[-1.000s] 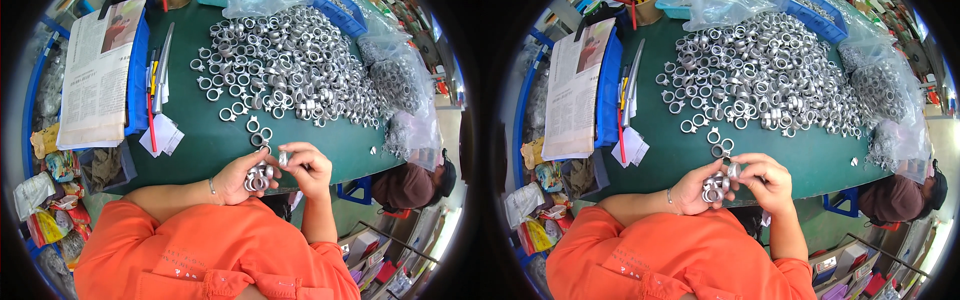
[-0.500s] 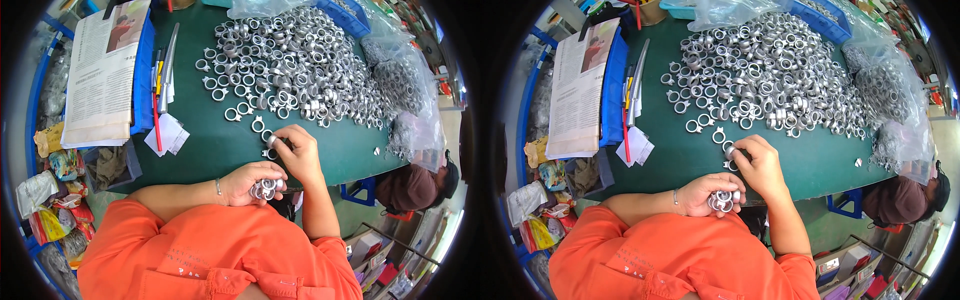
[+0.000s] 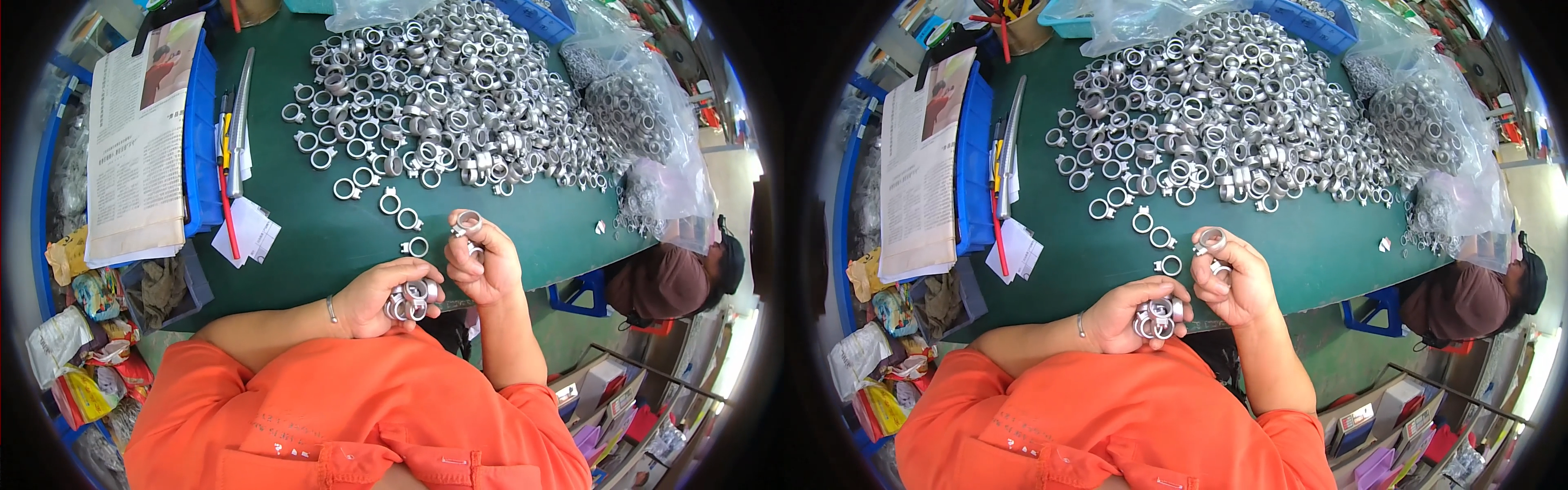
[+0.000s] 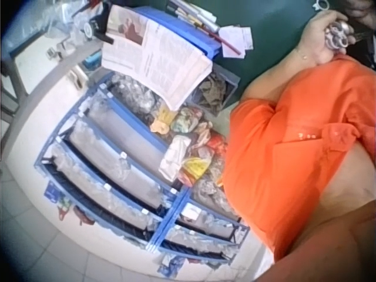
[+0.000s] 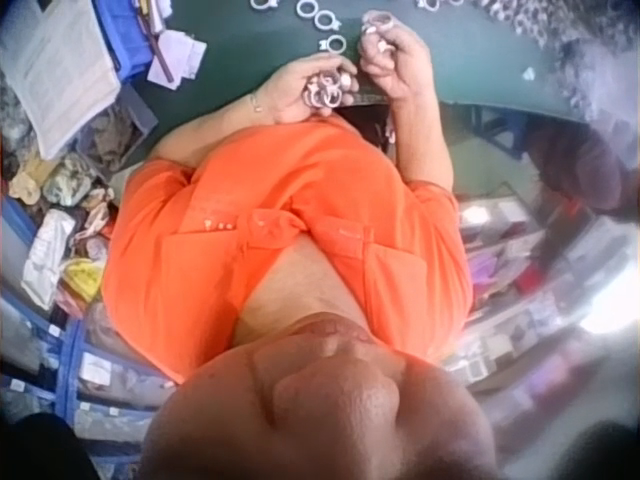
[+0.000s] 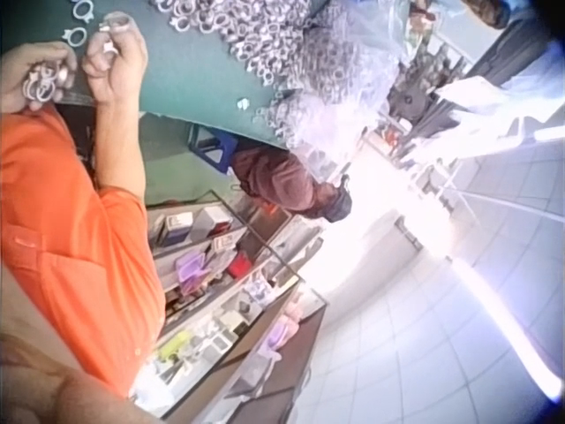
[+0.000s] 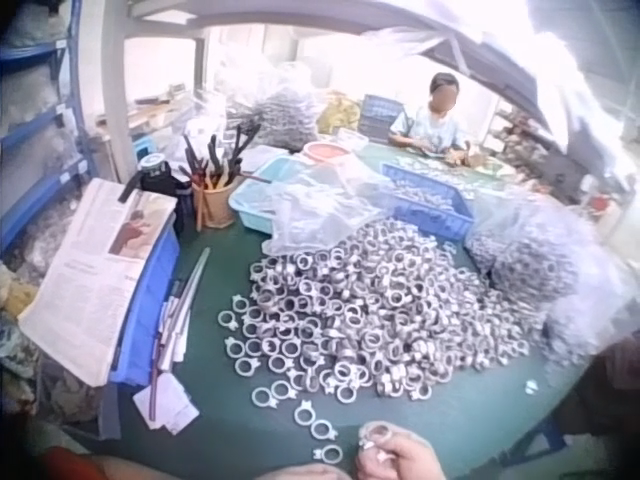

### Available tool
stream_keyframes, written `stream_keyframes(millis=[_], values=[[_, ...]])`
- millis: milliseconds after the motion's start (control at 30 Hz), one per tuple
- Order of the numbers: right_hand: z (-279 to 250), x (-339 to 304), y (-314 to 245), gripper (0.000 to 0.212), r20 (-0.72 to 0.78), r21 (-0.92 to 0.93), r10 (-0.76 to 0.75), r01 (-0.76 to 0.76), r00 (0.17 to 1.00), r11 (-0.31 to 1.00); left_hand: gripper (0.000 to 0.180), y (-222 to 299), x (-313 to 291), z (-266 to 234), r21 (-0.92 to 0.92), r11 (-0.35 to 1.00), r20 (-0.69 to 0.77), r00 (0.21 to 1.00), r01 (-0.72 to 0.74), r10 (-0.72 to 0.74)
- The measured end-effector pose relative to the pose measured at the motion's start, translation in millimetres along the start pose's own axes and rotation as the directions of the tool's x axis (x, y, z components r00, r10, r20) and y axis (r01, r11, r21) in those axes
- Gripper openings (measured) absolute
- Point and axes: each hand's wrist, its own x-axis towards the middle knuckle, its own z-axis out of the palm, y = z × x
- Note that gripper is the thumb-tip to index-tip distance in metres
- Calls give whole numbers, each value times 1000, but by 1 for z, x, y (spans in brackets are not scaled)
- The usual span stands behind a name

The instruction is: The person assembles metal ring components by picking up the pieces from the table and fitting them together by hand.

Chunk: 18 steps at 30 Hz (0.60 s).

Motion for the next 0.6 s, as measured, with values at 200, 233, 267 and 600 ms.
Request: stream_keyframes(millis=[200, 233, 267, 600], values=[[12, -6, -2, 18, 535, -768, -282, 598, 796, 231, 36, 2, -1, 3, -89, 996, 20, 1000, 22, -20], [17, -7, -3, 20, 516, -812, -290, 568, 806, 133, 37, 3, -1, 5, -87, 996, 23, 999, 35, -33], [24, -2, -2, 19, 481, -867, -339, 496, 809, -47, 39, 3, -2, 5, -84, 995, 27, 999, 47, -45], [15, 27, 8, 13, 18, -999, -427, 30, 904, 22, 31, 3, -1, 4, -27, 998, 11, 998, 61, -61]])
